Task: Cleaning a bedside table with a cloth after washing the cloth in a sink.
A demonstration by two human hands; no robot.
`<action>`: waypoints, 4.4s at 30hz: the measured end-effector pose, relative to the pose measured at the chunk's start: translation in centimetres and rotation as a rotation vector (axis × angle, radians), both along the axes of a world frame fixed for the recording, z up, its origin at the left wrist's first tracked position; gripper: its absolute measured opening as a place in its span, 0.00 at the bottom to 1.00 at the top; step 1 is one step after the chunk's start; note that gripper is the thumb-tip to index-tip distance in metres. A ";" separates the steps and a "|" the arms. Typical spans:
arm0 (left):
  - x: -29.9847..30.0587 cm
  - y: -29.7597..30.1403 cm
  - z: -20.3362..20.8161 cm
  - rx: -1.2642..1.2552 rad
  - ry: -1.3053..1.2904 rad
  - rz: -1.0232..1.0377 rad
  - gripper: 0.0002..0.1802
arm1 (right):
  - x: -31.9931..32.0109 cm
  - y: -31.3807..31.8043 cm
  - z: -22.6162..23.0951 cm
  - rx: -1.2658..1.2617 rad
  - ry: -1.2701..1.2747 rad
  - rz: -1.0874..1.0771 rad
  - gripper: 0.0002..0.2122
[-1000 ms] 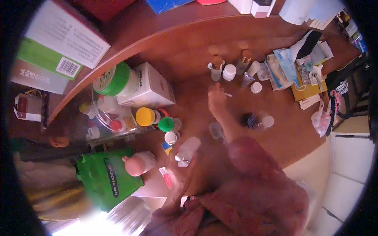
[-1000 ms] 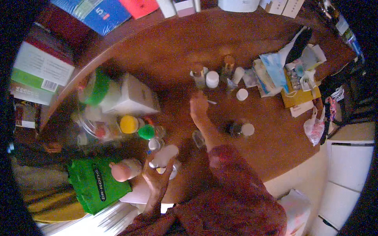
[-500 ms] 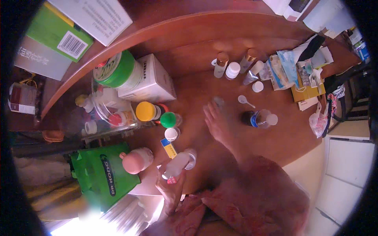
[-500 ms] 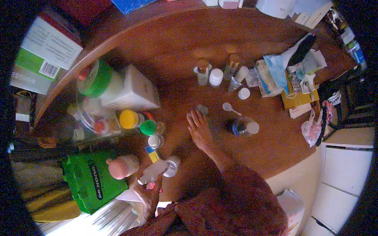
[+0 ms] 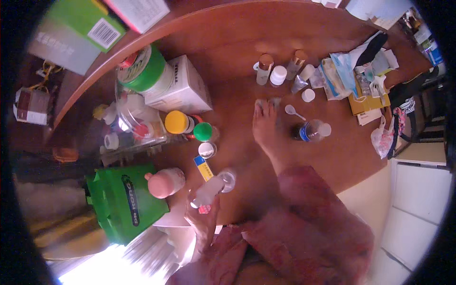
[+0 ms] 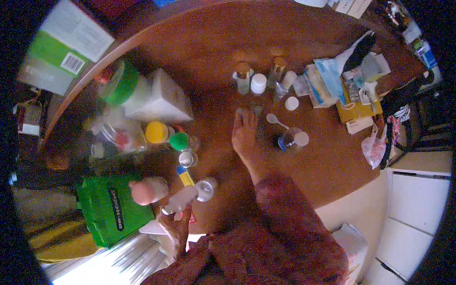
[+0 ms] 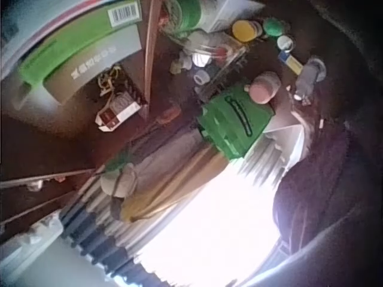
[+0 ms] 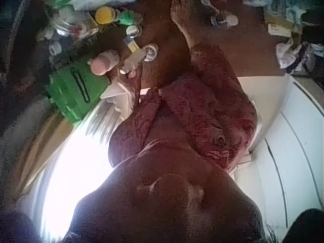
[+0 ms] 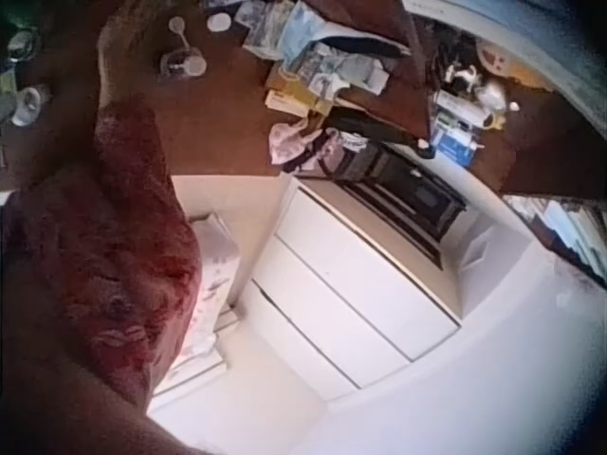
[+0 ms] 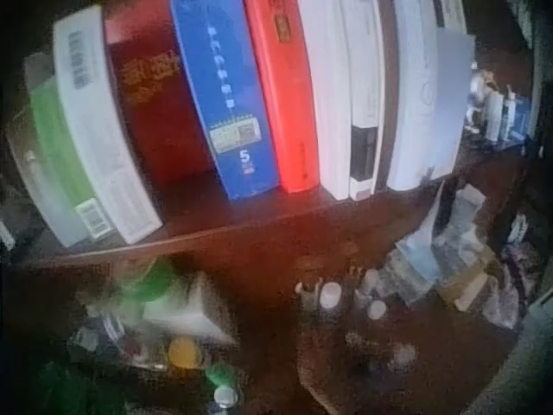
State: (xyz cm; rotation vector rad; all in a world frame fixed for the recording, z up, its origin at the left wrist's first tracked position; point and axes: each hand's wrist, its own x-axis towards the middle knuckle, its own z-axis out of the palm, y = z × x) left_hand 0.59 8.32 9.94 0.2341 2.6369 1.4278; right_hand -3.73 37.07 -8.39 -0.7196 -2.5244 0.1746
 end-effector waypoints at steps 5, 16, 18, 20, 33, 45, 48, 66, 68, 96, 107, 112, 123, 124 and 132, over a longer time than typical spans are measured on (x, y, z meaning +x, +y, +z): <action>2.0 -3.5 -1.5 0.041 -0.074 0.021 0.29 | 13.9 -9.0 4.8 -0.075 -0.378 0.311 0.28; 5.6 -7.3 -0.8 0.101 0.013 0.056 0.28 | -2.0 -1.5 -3.4 -0.382 0.063 0.464 0.27; 6.0 -8.3 -1.1 0.105 -0.023 0.038 0.28 | -2.5 -1.8 -3.5 -0.514 -0.004 0.639 0.26; 6.7 -9.2 -1.1 0.072 0.010 0.047 0.28 | 2.2 -5.3 -3.6 -0.457 0.077 0.824 0.23; 11.2 -5.6 -5.0 0.105 0.025 -0.022 0.28 | 34.4 8.8 -4.5 -0.016 -0.010 -0.264 0.16; 11.4 10.1 -11.8 -0.123 0.081 -0.116 0.27 | 33.7 1.7 0.0 -0.514 -0.168 0.406 0.14; 11.4 12.0 -14.6 -0.156 -0.016 -0.209 0.28 | 38.5 10.7 -1.0 -0.021 -0.105 0.079 0.17; 13.1 1.7 -15.5 -0.104 0.022 -0.249 0.22 | 17.9 6.9 17.0 -0.378 -0.043 0.169 0.31; 11.7 -0.2 -16.0 0.055 0.123 0.003 0.23 | 17.5 7.7 16.1 -0.439 -0.087 0.197 0.29; -11.0 23.1 -13.2 0.198 0.212 0.391 0.35 | 17.4 6.6 14.7 -0.480 0.039 0.132 0.14; -17.3 26.7 -14.7 0.144 0.091 0.557 0.36 | 18.0 7.5 13.6 -0.327 0.081 0.089 0.14; -18.9 25.3 -14.9 0.083 -0.153 0.535 0.34 | 16.0 6.6 16.1 -0.455 0.106 0.062 0.13; -19.9 26.3 -17.7 0.151 -0.050 0.533 0.32 | 3.9 2.7 29.1 -0.672 0.276 0.200 0.10; -20.0 26.0 -18.0 0.161 -0.065 0.521 0.31 | 2.5 2.5 29.3 -0.644 0.301 0.271 0.09; -19.0 25.8 -20.6 0.187 0.004 0.563 0.30 | -7.7 1.0 29.0 -0.681 0.281 0.451 0.15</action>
